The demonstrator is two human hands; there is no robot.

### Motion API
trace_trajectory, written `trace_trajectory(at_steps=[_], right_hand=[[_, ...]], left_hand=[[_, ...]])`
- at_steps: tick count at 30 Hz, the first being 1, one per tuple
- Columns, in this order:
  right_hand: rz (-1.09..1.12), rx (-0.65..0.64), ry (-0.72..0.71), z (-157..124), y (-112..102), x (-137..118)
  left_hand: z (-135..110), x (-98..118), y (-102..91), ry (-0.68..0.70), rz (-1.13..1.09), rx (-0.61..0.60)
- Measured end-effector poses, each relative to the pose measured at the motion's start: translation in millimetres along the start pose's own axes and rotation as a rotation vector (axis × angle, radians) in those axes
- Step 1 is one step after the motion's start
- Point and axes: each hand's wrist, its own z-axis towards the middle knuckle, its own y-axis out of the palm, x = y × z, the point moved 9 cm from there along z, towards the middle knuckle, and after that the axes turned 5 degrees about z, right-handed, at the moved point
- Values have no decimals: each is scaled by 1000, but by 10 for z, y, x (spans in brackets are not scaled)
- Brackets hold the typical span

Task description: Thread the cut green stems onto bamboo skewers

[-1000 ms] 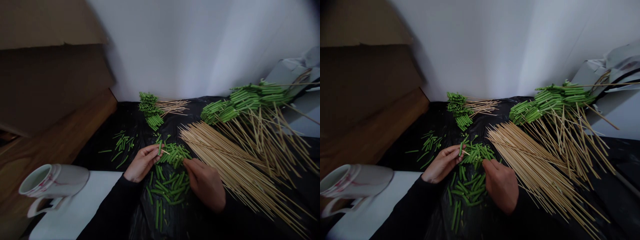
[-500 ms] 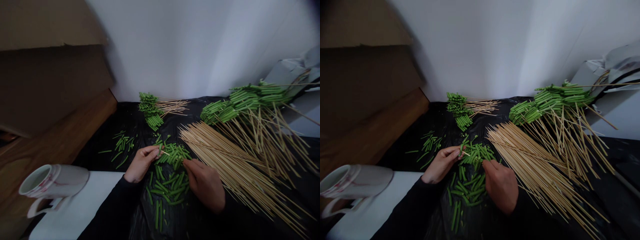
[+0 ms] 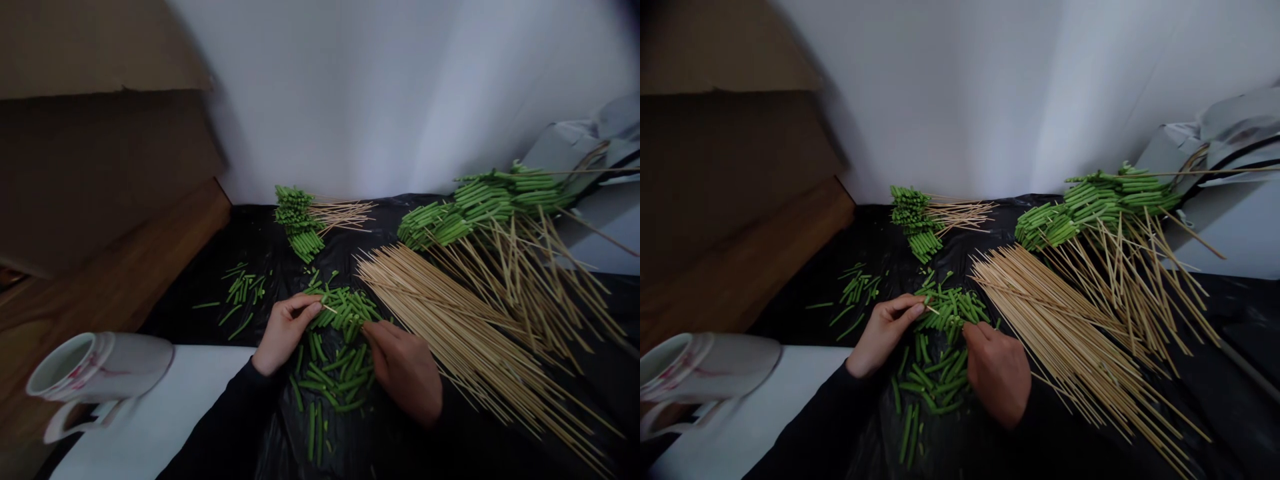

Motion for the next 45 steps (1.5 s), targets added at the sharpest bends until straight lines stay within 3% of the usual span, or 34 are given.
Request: trace_trajectory(at_steps=[5, 11, 26, 45], right_hand=[[41, 42, -25, 2, -48, -19], [34, 51, -30, -4, -55, -30], [29, 49, -33, -12, -62, -55], [33, 42, -30, -35, -20, -59]], left_hand=[[1, -147, -22, -120, -185, 19], [13, -177, 2, -165, -268, -20], [0, -262, 30, -195, -301, -58], [-14, -189, 62, -195, -198, -65]])
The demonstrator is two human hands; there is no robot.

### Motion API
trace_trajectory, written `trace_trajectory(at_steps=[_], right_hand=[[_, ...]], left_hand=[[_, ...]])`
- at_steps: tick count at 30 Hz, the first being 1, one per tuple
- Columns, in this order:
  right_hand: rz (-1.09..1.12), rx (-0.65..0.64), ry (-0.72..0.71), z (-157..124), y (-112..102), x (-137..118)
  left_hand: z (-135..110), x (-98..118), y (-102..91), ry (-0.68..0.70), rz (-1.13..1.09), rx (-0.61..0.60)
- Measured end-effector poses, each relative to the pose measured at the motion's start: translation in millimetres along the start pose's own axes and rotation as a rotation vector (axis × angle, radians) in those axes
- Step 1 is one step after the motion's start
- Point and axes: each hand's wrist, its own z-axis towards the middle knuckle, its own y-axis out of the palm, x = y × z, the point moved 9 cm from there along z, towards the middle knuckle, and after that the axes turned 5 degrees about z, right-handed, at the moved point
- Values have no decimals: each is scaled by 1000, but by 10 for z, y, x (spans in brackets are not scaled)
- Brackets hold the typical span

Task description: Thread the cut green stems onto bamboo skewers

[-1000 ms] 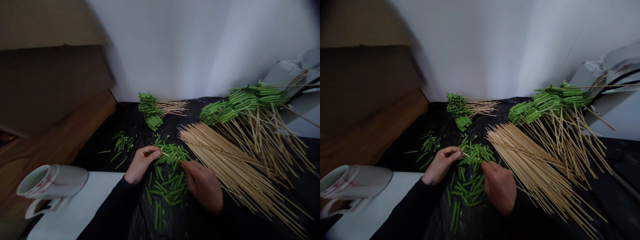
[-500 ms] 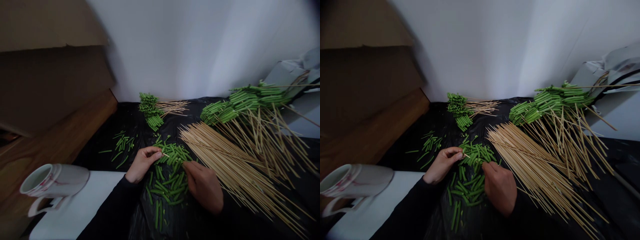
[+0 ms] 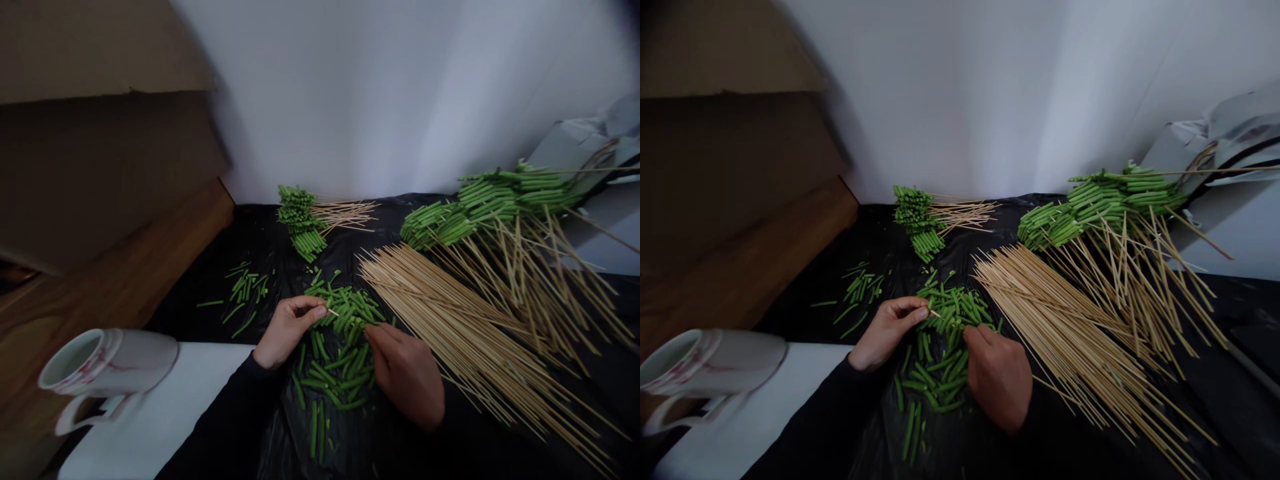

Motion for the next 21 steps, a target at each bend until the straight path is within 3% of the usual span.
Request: trace_trajectory(at_steps=[8, 21], right_hand=[[24, 5, 4, -5, -15, 3], [-4, 11, -23, -1, -17, -53]], left_hand=[[-18, -55, 55, -25, -130, -98], [-41, 23, 167, 42, -26, -127]])
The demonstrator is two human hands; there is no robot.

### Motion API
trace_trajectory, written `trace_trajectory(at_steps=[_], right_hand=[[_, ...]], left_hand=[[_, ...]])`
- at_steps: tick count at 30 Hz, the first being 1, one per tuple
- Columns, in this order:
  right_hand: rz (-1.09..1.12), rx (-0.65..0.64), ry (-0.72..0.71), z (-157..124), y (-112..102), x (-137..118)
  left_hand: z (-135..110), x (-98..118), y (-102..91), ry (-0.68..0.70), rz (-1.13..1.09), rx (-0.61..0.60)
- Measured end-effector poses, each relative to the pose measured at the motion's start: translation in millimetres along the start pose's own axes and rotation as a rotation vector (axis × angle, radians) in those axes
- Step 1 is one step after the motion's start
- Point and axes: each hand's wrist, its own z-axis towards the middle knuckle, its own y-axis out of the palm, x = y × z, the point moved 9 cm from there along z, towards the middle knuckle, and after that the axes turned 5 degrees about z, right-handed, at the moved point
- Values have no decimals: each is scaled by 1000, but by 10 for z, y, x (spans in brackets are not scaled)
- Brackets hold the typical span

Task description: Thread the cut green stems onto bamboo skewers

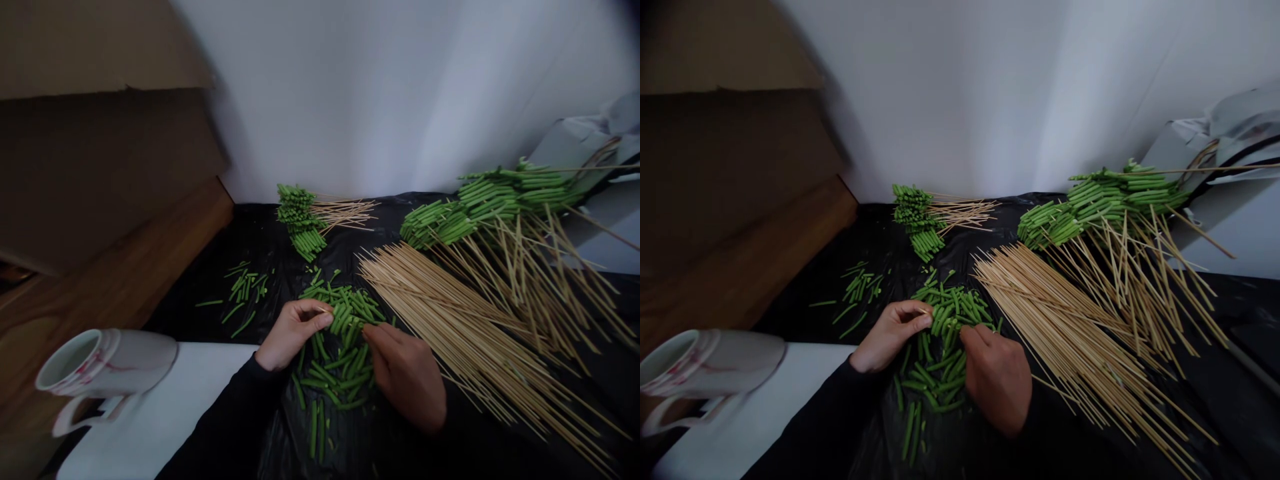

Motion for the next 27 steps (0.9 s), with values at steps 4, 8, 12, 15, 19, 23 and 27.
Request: trace_trajectory(at_steps=[4, 8, 12, 15, 19, 23, 27], right_hand=[[16, 10, -10, 18, -19, 15], [-15, 73, -8, 50, -107, 75], [-25, 107, -4, 71, -160, 113], [-27, 101, -2, 71, -160, 114], [-28, 104, 6, 67, -166, 117], [-27, 107, -5, 68, -173, 108], [-34, 99, 5, 69, -168, 105]], left_hand=[[-7, 78, -34, 10, 59, -9], [-4, 158, -167, 6, 204, -41], [-26, 113, -173, -27, 409, -202], [-99, 32, -68, -56, 473, -398], [-208, 4, 1, 4, 637, -602], [-209, 4, -93, 94, 868, -604], [-199, -6, -80, 149, 933, -598]])
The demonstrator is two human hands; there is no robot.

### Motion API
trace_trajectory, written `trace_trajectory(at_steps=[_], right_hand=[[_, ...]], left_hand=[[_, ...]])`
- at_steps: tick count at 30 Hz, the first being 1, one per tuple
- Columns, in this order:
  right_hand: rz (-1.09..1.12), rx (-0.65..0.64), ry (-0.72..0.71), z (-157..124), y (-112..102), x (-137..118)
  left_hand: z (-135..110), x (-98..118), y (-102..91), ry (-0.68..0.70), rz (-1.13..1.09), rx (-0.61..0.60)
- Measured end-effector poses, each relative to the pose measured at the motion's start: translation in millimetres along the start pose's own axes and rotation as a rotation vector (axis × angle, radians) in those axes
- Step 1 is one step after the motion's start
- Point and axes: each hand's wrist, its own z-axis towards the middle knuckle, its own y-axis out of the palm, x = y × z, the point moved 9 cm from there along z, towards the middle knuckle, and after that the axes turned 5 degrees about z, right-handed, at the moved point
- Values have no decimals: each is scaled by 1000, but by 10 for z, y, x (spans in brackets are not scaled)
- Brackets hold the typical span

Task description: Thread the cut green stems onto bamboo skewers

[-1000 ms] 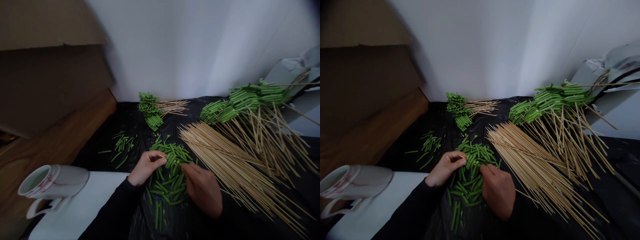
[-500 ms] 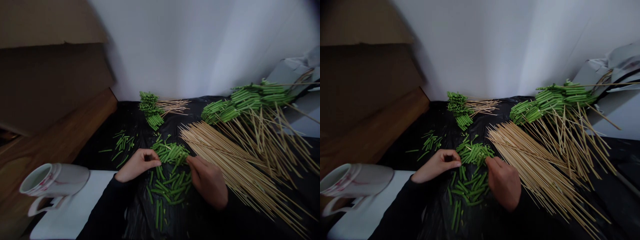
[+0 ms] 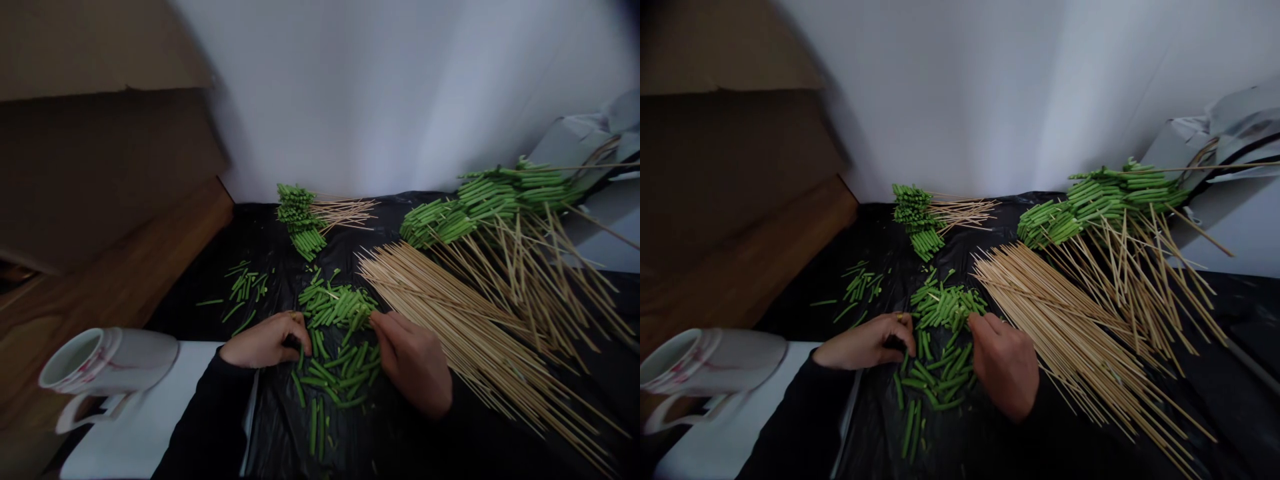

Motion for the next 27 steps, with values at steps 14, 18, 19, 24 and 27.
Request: trace_trajectory(at_steps=[14, 18, 19, 24, 27], right_hand=[[19, 10, -3, 9, -25, -24], [22, 13, -4, 0, -18, -36], [21, 9, -4, -4, -11, -40], [23, -37, -16, -34, 54, -74], [23, -53, -20, -51, 88, -78]], left_hand=[[-51, -52, -379, -125, -517, 375], [10, -220, -286, -234, -842, 613], [35, -244, -234, -240, -952, 639], [127, -236, -32, -252, -1306, 602], [133, -219, -5, -252, -1351, 587]])
